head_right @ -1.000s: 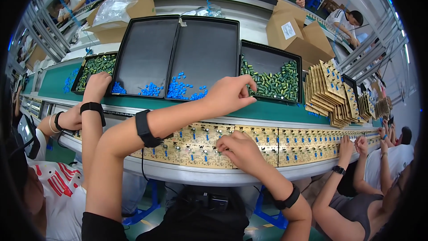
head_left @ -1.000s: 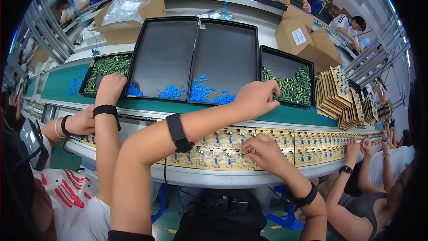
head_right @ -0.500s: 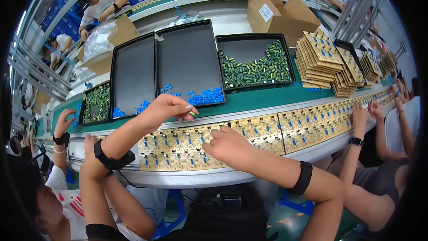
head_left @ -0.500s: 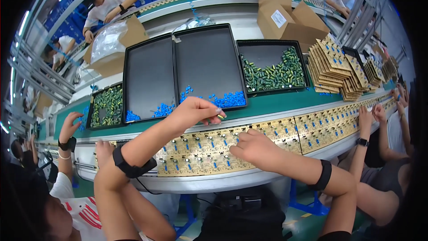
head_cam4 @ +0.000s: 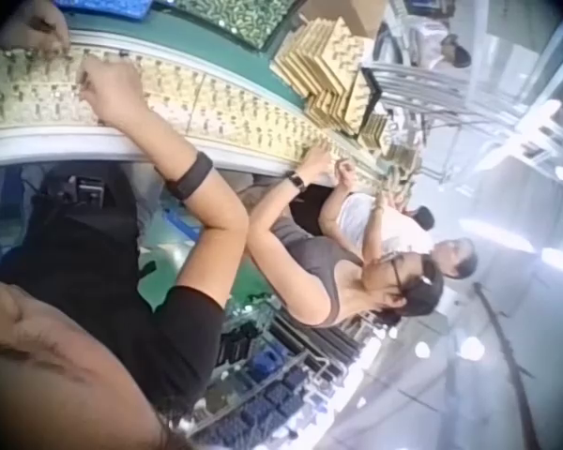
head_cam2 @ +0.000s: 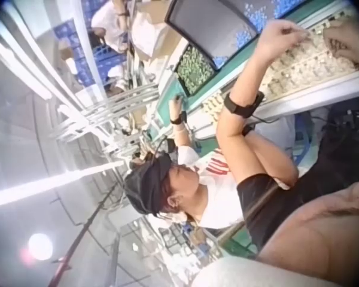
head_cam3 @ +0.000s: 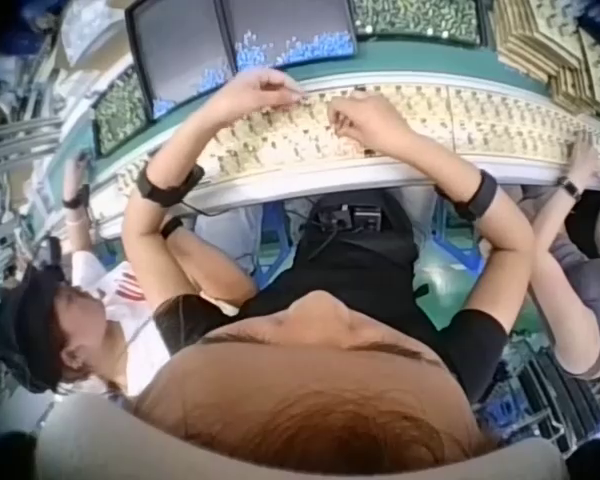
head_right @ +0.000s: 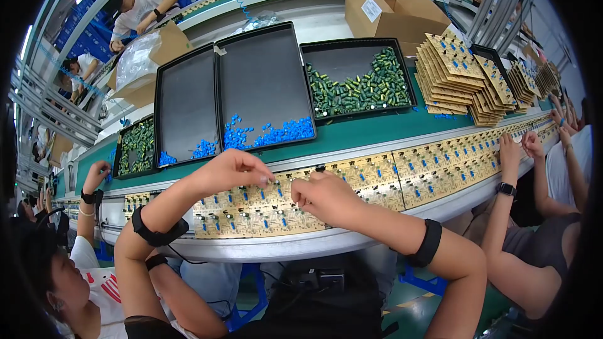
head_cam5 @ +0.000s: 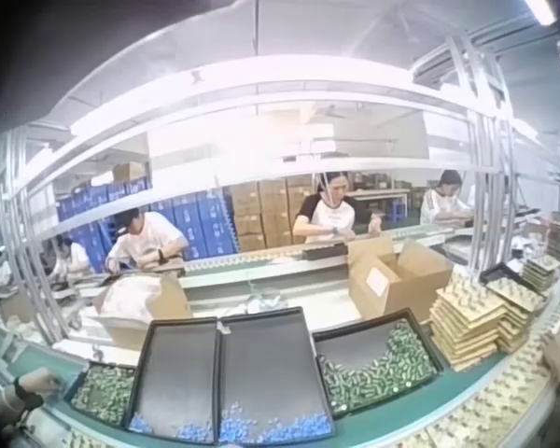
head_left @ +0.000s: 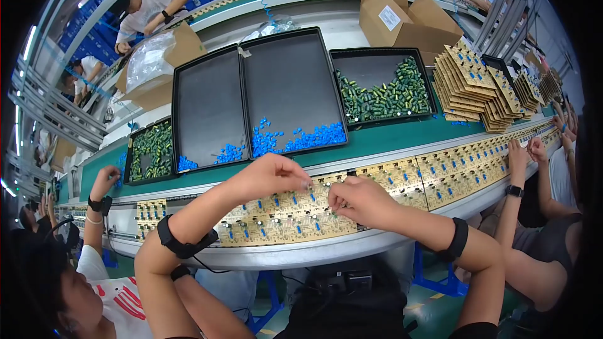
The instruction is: The person picks up green and blue capacitors from trays and inserts them into circuit boards on a conveyor belt.
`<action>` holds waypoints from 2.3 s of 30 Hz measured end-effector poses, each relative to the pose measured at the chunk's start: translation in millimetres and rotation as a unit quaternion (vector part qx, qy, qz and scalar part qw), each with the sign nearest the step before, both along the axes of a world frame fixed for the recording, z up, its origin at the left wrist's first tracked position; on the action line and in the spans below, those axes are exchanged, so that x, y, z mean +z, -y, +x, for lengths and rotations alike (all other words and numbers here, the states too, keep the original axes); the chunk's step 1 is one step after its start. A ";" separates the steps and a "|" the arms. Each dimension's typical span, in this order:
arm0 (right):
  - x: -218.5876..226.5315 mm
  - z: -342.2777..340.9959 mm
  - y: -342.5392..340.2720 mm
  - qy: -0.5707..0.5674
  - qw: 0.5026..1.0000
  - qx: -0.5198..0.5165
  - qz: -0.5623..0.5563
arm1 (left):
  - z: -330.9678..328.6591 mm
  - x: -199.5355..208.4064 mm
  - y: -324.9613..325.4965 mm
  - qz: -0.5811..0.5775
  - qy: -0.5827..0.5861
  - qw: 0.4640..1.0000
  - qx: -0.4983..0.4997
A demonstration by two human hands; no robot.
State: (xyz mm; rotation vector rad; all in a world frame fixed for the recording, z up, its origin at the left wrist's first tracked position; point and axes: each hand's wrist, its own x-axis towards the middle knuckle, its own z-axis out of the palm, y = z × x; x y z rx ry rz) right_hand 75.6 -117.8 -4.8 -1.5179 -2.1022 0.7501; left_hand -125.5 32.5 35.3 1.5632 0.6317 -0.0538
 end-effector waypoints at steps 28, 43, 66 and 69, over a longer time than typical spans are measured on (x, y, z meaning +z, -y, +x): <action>15.7 -32.0 -11.6 0.232 0.966 0.074 0.084 | -11.1 -10.4 8.9 -0.083 -0.040 0.996 -0.013; 12.1 13.0 -116.1 0.179 0.963 -0.122 0.160 | -46.1 -4.6 32.2 0.400 -0.098 0.903 -0.122; -7.1 -0.8 -117.9 0.033 0.974 -0.133 0.181 | -71.3 9.5 9.0 0.455 -0.185 0.865 -0.103; -4.9 -0.9 -117.0 0.026 0.972 -0.136 0.190 | -76.4 8.7 6.8 0.457 -0.180 0.865 -0.098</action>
